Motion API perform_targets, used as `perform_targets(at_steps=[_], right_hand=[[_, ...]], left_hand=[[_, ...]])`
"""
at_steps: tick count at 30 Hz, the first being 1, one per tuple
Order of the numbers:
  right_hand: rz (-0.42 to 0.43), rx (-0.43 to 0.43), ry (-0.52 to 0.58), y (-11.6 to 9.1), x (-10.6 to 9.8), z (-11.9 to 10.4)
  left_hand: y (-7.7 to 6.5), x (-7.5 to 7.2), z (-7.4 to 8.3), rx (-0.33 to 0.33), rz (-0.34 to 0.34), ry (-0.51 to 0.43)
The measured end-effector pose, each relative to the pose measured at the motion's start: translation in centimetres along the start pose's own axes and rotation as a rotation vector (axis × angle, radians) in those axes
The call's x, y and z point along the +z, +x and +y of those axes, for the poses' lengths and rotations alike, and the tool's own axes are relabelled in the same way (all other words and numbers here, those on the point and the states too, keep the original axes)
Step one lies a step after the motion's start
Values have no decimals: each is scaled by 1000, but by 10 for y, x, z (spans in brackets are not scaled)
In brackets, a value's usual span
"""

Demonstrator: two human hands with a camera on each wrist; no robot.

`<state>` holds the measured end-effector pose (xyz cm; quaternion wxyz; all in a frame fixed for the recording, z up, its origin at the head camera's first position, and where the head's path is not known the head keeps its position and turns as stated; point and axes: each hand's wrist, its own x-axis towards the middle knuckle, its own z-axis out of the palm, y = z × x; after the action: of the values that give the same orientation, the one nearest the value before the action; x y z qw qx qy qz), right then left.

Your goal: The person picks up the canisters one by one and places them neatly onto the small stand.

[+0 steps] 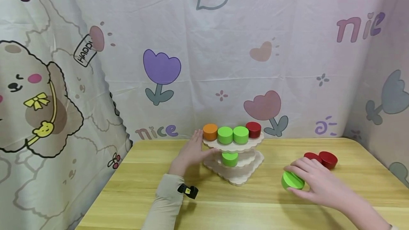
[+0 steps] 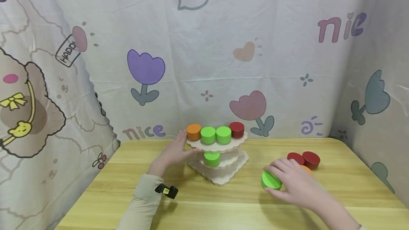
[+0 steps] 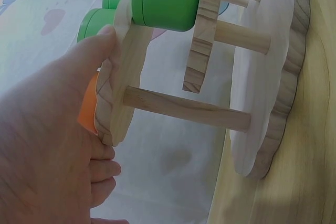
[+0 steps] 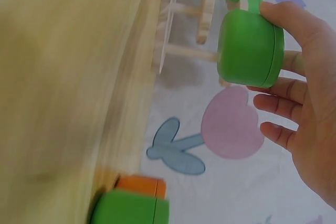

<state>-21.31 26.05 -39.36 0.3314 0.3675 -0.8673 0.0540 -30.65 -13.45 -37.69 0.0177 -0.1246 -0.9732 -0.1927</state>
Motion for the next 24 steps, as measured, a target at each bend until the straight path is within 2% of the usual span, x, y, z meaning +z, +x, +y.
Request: perform_targets(at_steps=[10,14,24], right_hand=[[-9,-33,48,25,15,-9],[9,-63,68,34,21,-11],[49,-124,88,56,36,-15]], left_hand=[[0,0,-1,-8,3,6],[1,1,-1,-22,-8,22],[1,0,0,-7,5,60]])
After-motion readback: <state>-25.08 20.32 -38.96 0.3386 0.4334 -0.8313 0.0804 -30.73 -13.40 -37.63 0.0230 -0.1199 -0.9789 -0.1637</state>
